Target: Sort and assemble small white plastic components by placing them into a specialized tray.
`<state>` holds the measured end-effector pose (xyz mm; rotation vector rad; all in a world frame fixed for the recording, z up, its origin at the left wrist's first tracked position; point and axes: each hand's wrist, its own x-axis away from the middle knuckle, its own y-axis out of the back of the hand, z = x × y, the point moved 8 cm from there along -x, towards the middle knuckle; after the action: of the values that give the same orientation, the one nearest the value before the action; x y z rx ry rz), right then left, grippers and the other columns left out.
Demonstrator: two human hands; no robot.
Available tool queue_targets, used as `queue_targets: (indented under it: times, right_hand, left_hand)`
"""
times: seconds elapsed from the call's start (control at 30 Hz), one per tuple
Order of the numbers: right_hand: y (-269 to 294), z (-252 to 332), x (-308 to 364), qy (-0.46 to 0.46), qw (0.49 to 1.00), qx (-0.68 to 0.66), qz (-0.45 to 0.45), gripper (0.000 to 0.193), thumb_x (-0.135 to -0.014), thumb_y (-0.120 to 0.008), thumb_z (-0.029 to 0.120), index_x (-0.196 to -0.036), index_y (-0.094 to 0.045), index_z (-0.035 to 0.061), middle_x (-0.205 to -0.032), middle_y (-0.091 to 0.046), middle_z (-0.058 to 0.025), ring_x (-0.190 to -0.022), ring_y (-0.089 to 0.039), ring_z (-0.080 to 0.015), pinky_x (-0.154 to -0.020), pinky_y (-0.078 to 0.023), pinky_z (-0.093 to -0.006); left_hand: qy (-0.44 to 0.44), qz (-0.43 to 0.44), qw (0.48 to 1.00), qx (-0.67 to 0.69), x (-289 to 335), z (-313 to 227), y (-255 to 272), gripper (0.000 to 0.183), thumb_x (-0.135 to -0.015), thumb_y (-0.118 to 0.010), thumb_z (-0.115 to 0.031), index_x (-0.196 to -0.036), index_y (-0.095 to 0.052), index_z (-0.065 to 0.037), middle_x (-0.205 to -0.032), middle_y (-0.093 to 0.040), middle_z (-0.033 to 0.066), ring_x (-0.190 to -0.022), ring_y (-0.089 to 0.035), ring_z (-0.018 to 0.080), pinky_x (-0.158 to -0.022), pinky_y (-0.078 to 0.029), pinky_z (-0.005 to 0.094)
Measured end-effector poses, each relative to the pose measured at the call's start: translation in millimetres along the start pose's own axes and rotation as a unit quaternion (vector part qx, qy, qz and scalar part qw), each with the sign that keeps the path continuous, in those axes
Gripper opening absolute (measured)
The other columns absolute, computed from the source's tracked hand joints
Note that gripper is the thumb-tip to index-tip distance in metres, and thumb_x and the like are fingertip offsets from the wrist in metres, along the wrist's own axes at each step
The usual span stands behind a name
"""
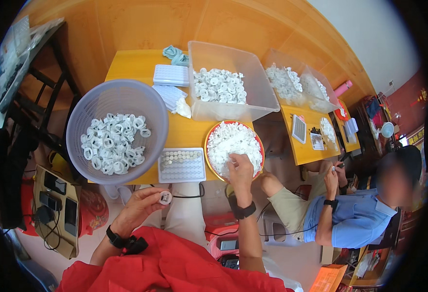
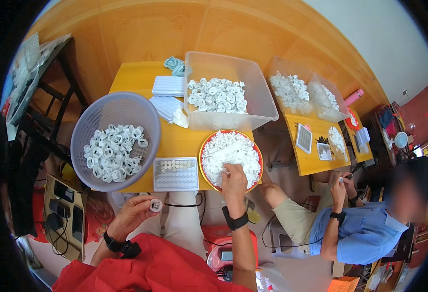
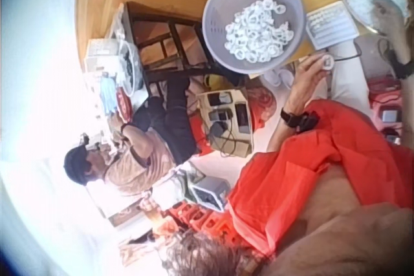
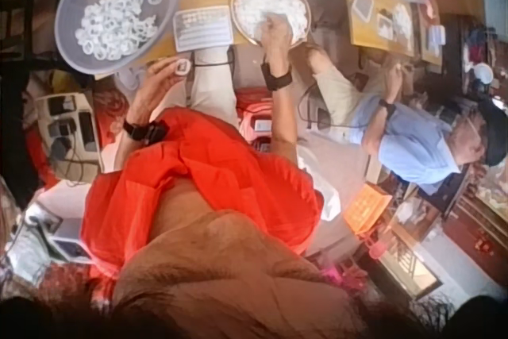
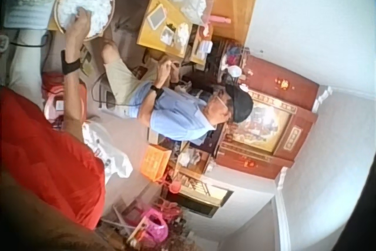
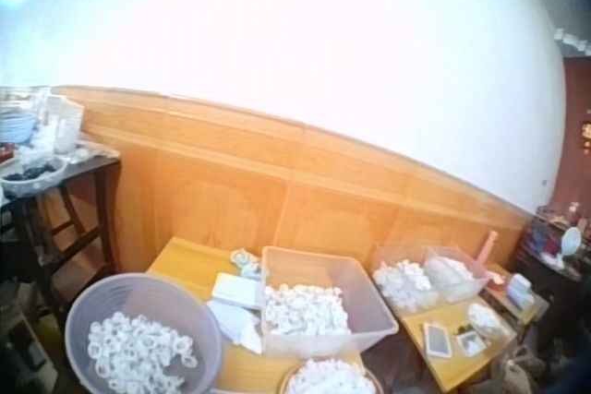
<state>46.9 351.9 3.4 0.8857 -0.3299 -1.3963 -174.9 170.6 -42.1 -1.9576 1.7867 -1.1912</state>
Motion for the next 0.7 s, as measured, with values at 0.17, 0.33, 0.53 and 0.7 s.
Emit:
queue_targets:
  times: [0.17, 0.33, 0.53, 0.7]
  right_hand:
    - [-12, -2, -2, 0.019, 0.999, 0.050, 0.002, 0.021, -0.068, -0.062, -0.004, -0.089, -0.061, -0.0008, -0.080, -0.056, -0.0159, -0.069, -0.058, -0.0303, -0.063, -0.046, -0.0360]
    - [-6, -23, -2, -0.024, 0.997, -0.065, -0.018, 0.013, -0.069, -0.065, -0.003, -0.081, -0.061, -0.0002, -0.072, -0.062, -0.0094, -0.060, -0.060, -0.0200, -0.054, -0.045, -0.0300]
    - [-9, -27, 14, -0.246, 0.868, -0.428, 0.050, 0.008, -0.078, -0.064, 0.003, -0.085, -0.061, 0.0048, -0.071, -0.062, -0.0010, -0.062, -0.061, -0.0088, -0.049, -0.043, -0.0167]
    - [-17, -11, 30, -0.286, 0.817, -0.495, 0.073, 0.009, -0.079, -0.064, 0.005, -0.087, -0.060, 0.0042, -0.074, -0.063, -0.0027, -0.064, -0.063, -0.0118, -0.053, -0.048, -0.0193]
  left_hand:
    - [0.007, 0.008, 1.000, 0.014, -2, 0, 0, 0.024, -0.088, -0.056, -0.012, -0.109, -0.059, -0.001, -0.103, -0.062, 0.0070, -0.092, -0.060, 0.0140, -0.077, -0.052, 0.0247]
    - [0.010, 0.009, 1.000, 0.017, -3, 2, 2, 0.024, -0.088, -0.056, -0.012, -0.109, -0.059, -0.001, -0.103, -0.062, 0.0073, -0.093, -0.060, 0.0142, -0.078, -0.052, 0.0249]
    - [0.016, 0.001, 1.000, 0.007, -2, 5, 0, 0.024, -0.088, -0.055, -0.012, -0.109, -0.059, -0.001, -0.103, -0.062, 0.0068, -0.093, -0.060, 0.0140, -0.078, -0.052, 0.0249]
    - [0.011, -0.010, 1.000, 0.002, 0, 4, 0, 0.024, -0.088, -0.054, -0.011, -0.109, -0.057, 0.000, -0.104, -0.061, 0.0102, -0.094, -0.060, 0.0178, -0.078, -0.053, 0.0275]
